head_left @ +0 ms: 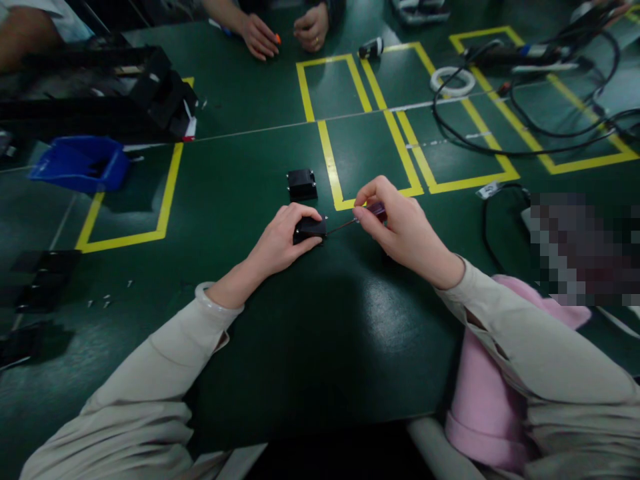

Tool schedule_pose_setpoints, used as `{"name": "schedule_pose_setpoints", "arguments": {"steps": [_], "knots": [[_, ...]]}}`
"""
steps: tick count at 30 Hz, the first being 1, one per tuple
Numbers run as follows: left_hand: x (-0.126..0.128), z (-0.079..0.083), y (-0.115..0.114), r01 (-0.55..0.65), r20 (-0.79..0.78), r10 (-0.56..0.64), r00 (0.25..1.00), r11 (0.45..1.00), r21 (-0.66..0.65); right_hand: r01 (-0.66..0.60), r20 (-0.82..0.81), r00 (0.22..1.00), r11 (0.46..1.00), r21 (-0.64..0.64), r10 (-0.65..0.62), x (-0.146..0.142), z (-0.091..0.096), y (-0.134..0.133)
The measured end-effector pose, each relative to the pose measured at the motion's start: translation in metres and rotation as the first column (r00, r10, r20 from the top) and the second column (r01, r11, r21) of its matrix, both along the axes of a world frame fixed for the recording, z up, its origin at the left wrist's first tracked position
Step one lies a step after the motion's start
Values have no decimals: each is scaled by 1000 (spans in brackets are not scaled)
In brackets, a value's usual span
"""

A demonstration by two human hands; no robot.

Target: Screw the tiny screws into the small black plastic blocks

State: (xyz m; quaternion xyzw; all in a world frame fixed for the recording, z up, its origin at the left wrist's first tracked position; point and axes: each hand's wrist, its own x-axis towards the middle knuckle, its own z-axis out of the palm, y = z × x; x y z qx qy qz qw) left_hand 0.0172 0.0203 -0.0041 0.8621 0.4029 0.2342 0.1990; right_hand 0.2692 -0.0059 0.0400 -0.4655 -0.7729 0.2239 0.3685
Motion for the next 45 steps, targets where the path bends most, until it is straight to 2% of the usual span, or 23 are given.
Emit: {"name": "schedule_pose_setpoints", "arguments": {"steps": [9, 15, 20, 27, 32, 38, 45], "knots": [[0, -1, 1, -6, -10, 6, 1000, 1000, -3, -12, -29, 1000, 1000, -3, 12, 0, 0, 0], [0, -1, 1, 15, 4, -15, 1000, 1000, 25, -11, 7, 1000, 999, -35, 11, 1, 0, 0], [0, -2, 1, -1, -12, 2, 1000, 1000, 20, -19, -26, 999, 1000, 0, 19, 0, -2, 1], [0, -1, 1, -10, -6, 10, 1000, 1000, 8, -29, -10, 1000, 999, -30, 29, 1, 0, 1], [0, -1, 1, -5, -4, 5, 1000, 1000, 6, -30, -42, 999, 1000, -5, 29, 0, 0, 1], [-1, -1, 1, -3, -6, 3, 1000, 1000, 1, -34, -29, 999, 997, -66, 32, 1, 2, 0], [-1, -1, 1, -10, -8, 10, 1000, 1000, 2, -7, -20, 1000, 1000, 10, 7, 0, -2, 1]]}}
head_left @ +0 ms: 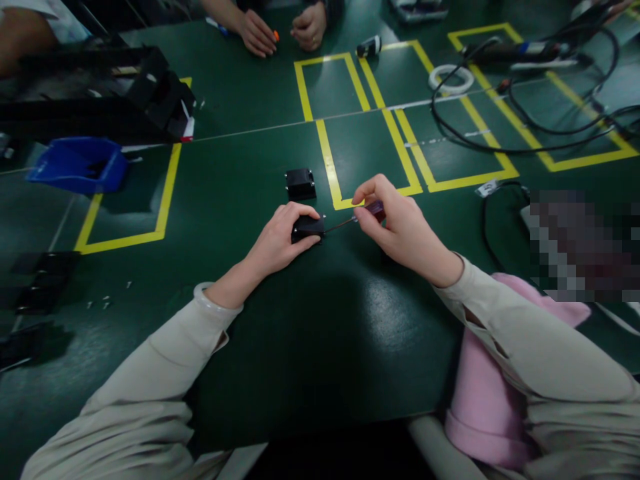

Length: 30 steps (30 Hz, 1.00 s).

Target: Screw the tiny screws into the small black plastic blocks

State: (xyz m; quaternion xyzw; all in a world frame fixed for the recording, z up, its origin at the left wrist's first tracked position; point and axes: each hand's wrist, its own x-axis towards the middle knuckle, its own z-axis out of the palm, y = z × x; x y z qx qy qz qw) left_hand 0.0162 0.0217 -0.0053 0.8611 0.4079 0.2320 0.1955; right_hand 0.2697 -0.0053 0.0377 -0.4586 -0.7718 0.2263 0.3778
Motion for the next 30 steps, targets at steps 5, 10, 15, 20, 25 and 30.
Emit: {"name": "schedule_pose_setpoints", "arguments": {"steps": [5, 10, 15, 20, 25, 30], "knots": [[1, 0, 0, 13, 16, -14, 1000, 1000, 23, 17, 57, 998, 1000, 13, -18, 1, 0, 0], [1, 0, 0, 18, 17, -18, 1000, 999, 27, 11, 48, 999, 1000, 11, -12, 1, 1, -1], [1, 0, 0, 14, 19, -14, 1000, 1000, 21, -10, 40, 999, 1000, 1, 10, 1, 1, 0], [0, 0, 0, 10, 16, -10, 1000, 1000, 9, 4, 58, 998, 1000, -10, -4, 1, 1, 0], [0, 0, 0, 9, 16, -9, 1000, 1000, 3, -9, 34, 999, 1000, -21, 10, 1, 2, 0], [0, 0, 0, 9, 15, -9, 1000, 1000, 11, 17, 43, 999, 1000, -12, -17, 1, 2, 0]]}}
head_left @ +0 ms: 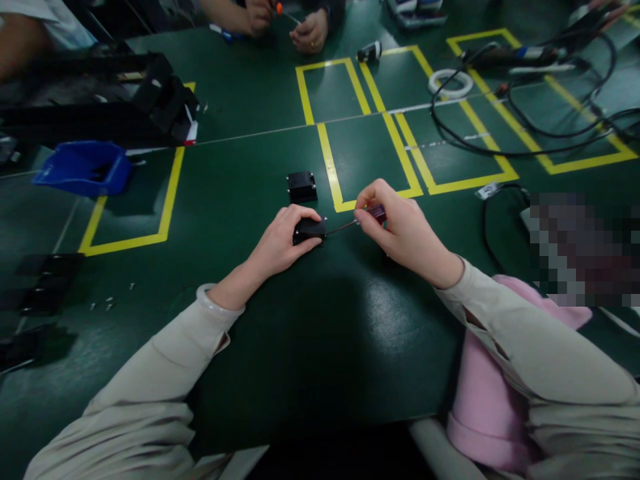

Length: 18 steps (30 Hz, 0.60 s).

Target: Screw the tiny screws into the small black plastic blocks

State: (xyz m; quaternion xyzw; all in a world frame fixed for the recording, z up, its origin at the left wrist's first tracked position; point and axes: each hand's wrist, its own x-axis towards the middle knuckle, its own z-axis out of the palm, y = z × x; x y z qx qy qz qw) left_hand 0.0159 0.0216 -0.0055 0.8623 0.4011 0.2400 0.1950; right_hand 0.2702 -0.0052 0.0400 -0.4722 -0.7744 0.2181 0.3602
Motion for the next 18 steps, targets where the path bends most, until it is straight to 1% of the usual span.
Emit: {"name": "schedule_pose_setpoints", "arguments": {"steps": [7, 13, 15, 18], "knots": [[1, 0, 1, -4, 2, 4, 1000, 1000, -4, 4, 42, 999, 1000, 4, -4, 1, 1, 0], [1, 1, 0, -11, -11, 11, 1000, 1000, -5, 2, 92, 996, 1000, -20, 0, 0, 5, -3], [1, 1, 0, -12, -13, 12, 1000, 1000, -5, 10, 85, 996, 1000, -12, -9, 0, 5, -3], [1, 1, 0, -9, -9, 9, 1000, 1000, -8, -1, 28, 1000, 1000, -10, 2, 0, 3, -1]]}}
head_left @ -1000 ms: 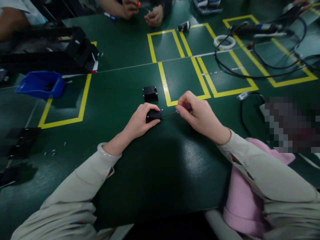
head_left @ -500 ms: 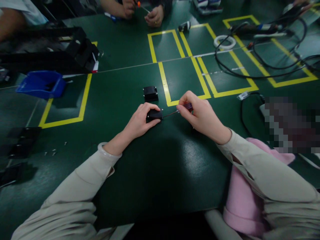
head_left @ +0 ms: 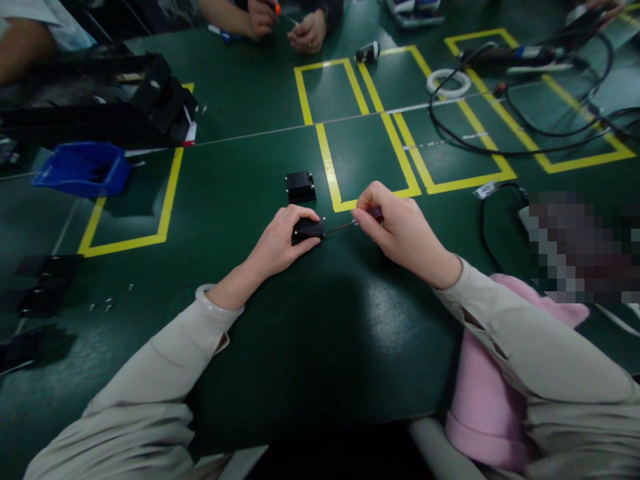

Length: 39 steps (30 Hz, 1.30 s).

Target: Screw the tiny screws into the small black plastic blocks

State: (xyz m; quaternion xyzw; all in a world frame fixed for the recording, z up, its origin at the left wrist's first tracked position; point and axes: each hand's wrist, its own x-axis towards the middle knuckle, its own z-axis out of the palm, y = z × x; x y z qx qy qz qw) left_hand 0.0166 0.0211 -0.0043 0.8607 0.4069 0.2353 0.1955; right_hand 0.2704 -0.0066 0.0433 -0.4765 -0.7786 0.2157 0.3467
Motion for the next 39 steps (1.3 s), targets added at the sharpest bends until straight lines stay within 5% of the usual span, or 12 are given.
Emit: {"name": "schedule_pose_setpoints", "arguments": {"steps": [5, 19, 29, 39], "knots": [[1, 1, 0, -3, 1, 3, 1000, 1000, -13, -41, -67, 997, 998, -50, 38, 0, 1, 1], [1, 1, 0, -14, -11, 13, 1000, 1000, -24, 23, 178, 984, 1000, 21, -27, -2, 4, -4], [-1, -1, 1, -4, 2, 4, 1000, 1000, -11, -62, -66, 996, 998, -19, 60, -2, 0, 0], [1, 2, -1, 3, -4, -3, 1000, 1000, -7, 44, 65, 997, 998, -49, -41, 0, 3, -1]]}}
